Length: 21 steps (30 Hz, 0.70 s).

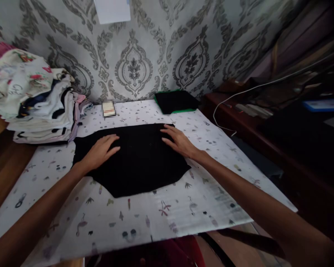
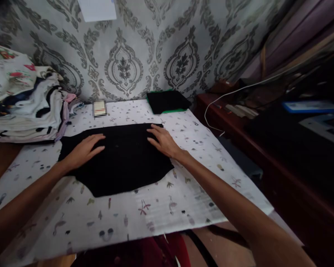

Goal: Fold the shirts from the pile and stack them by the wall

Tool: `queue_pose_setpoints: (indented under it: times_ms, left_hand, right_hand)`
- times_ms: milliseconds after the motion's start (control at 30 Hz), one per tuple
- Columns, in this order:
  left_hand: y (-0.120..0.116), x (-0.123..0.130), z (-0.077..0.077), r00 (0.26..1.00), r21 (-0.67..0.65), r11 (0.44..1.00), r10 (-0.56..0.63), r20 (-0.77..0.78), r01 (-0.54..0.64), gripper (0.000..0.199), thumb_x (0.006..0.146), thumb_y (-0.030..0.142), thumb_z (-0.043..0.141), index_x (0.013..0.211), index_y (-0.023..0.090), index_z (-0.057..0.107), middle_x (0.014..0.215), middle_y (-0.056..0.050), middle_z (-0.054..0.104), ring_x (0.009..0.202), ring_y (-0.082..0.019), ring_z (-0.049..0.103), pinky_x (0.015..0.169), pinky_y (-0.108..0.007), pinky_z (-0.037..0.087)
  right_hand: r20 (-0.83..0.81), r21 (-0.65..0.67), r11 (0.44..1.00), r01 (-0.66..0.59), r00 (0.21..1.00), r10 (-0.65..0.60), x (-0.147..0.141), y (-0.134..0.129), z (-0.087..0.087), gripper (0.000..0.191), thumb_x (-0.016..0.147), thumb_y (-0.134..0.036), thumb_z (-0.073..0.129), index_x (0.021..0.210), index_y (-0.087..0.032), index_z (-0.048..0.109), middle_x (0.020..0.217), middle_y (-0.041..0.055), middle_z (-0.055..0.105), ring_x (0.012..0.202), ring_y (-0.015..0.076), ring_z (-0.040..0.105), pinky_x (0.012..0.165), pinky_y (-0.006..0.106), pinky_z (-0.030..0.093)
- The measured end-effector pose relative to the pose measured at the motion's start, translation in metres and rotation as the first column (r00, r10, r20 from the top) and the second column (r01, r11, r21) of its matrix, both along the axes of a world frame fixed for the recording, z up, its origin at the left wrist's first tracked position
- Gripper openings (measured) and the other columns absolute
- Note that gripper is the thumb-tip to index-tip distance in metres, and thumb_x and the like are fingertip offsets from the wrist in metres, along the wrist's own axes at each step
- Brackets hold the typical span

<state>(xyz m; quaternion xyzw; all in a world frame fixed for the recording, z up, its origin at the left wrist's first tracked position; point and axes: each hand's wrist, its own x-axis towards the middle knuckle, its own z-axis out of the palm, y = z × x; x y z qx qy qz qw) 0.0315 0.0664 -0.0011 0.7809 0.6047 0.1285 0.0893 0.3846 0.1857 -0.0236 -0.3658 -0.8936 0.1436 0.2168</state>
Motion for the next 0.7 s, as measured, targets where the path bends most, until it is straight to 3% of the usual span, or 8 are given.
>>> queue_pose_setpoints:
  times_ms: [133, 267, 333, 433, 567, 700]
  left_hand:
    - [-0.076, 0.012, 0.006, 0.965, -0.040, 0.966, -0.250, 0.077, 0.254, 0.038, 0.099, 0.051, 0.046, 0.122, 0.024, 0.060, 0.122, -0.008, 0.063, 0.109, -0.022, 0.060, 0.092, -0.036, 0.050]
    - [-0.120, 0.017, -0.004, 0.954, 0.020, 0.954, -0.300, -0.013, 0.301, 0.034, 0.097, 0.045, 0.055, 0.124, 0.026, 0.058, 0.122, -0.007, 0.062, 0.108, -0.023, 0.059, 0.089, -0.037, 0.049]
    - [-0.126, 0.016, -0.010, 0.955, 0.077, 0.952, -0.294, -0.044, 0.296, 0.028, 0.099, 0.038, 0.052, 0.122, 0.024, 0.059, 0.122, -0.007, 0.063, 0.109, -0.024, 0.058, 0.089, -0.037, 0.048]
    - [-0.126, 0.015, -0.016, 0.955, 0.131, 0.946, -0.291, -0.057, 0.297, 0.023, 0.100, 0.029, 0.047, 0.118, 0.023, 0.060, 0.119, -0.007, 0.064, 0.108, -0.023, 0.059, 0.090, -0.037, 0.047]
    - [-0.126, 0.017, -0.018, 0.956, 0.176, 0.940, -0.281, -0.084, 0.292, 0.024, 0.099, 0.019, 0.043, 0.115, 0.023, 0.061, 0.115, -0.006, 0.065, 0.105, -0.022, 0.060, 0.089, -0.037, 0.047]
    - [-0.126, 0.021, -0.018, 0.967, 0.198, 0.947, -0.242, -0.084, 0.254, 0.025, 0.099, 0.015, 0.039, 0.106, 0.021, 0.062, 0.112, -0.006, 0.067, 0.103, -0.020, 0.060, 0.088, -0.036, 0.047]
  right_hand:
    - [-0.035, -0.136, 0.979, -0.153, 0.988, 0.149, 0.034, -0.071, 0.018, 0.042, 0.095, -0.056, 0.055, 0.123, -0.027, 0.064, 0.137, 0.0106, 0.057, 0.124, 0.0280, 0.058, 0.101, 0.048, 0.051]
    - [0.052, -0.127, 0.978, -0.166, 0.984, 0.173, 0.059, -0.112, 0.015, 0.032, 0.094, -0.048, 0.060, 0.113, -0.024, 0.068, 0.122, 0.0117, 0.062, 0.114, 0.0283, 0.061, 0.092, 0.047, 0.055]
    - [0.078, -0.085, 0.987, -0.140, 0.986, 0.147, 0.066, -0.120, 0.013, 0.019, 0.097, -0.036, 0.055, 0.098, -0.022, 0.068, 0.110, 0.0113, 0.065, 0.103, 0.0264, 0.062, 0.085, 0.044, 0.056]
    - [0.107, -0.046, 0.993, -0.112, 0.987, 0.116, 0.068, -0.126, 0.014, 0.018, 0.098, -0.024, 0.051, 0.085, -0.022, 0.064, 0.099, 0.0097, 0.065, 0.095, 0.0243, 0.062, 0.078, 0.039, 0.056]
    - [0.140, 0.030, 0.990, -0.134, 0.982, 0.129, 0.066, -0.128, 0.015, 0.012, 0.096, -0.020, 0.052, 0.097, -0.021, 0.064, 0.099, 0.0088, 0.066, 0.095, 0.0242, 0.062, 0.081, 0.040, 0.056]
    - [0.157, 0.086, 0.988, -0.132, 0.981, 0.117, 0.066, -0.125, 0.010, 0.018, 0.095, -0.016, 0.050, 0.106, -0.020, 0.064, 0.101, 0.0101, 0.066, 0.096, 0.0251, 0.062, 0.083, 0.043, 0.057]
